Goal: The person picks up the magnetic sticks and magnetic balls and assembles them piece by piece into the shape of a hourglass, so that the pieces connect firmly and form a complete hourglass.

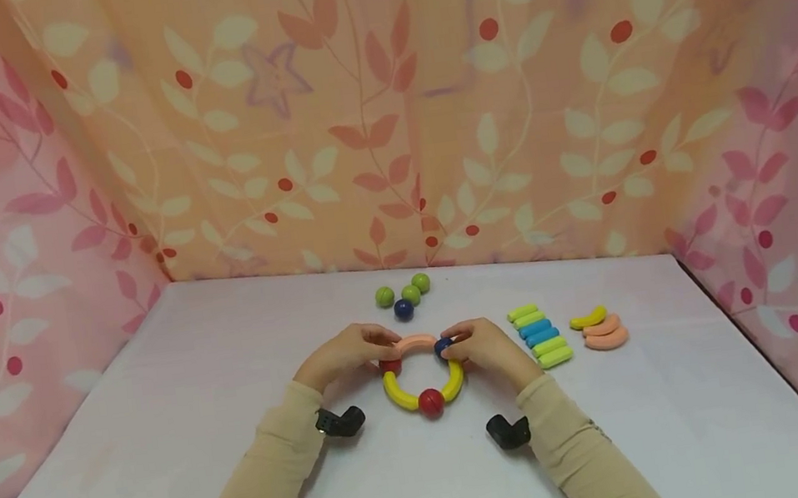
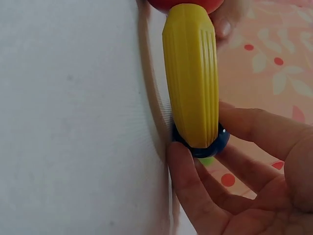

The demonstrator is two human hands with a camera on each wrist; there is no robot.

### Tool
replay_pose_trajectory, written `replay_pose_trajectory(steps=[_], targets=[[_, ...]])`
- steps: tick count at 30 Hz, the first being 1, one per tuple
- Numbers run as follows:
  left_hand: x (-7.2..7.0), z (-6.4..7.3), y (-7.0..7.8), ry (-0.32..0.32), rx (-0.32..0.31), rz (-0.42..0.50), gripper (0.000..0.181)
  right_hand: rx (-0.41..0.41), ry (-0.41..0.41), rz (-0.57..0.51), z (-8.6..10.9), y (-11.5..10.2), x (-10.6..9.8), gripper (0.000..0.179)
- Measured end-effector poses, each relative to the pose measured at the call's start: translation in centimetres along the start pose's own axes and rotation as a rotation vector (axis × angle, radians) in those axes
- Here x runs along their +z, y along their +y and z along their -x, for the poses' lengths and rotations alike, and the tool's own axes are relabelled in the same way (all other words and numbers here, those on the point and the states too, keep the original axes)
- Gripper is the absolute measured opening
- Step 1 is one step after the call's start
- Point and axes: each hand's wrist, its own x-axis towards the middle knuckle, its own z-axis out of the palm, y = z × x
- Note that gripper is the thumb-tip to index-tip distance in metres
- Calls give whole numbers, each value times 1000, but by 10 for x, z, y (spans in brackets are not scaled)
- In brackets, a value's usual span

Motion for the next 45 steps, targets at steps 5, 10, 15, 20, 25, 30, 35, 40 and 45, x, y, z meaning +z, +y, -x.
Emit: replay_pose_trajectory(steps=[5,10,15,20,25,30,35,40,45], targets=[[1,10,4,-36,-18,-46,36,1,-5,36,1,2,4,38],[1,2,3,31,16,5,36,-15,-2,42,-1,0,-3,39],[-2,2,5,82,-32,33,39,16,0,14,0,0,-10,41],[0,4,9,57,-68,22,34,20,-30,6,-1,4,-19,38],[3,2,11,78,-14,19,37,45,-19,23,-1,5,-23,36],[6,5,13,52,-66,-28,37,14,-24,25,-3,6,-18,40],[13,7,15,61,-102,-35,38,-9,-21,76,-1,6,-13,39],[16,4,11,114,-44,59,41,55,3,90,2,7,-14,34],[16,2,11,98,-58,71,32,68,9,37,3,8,-18,35]])
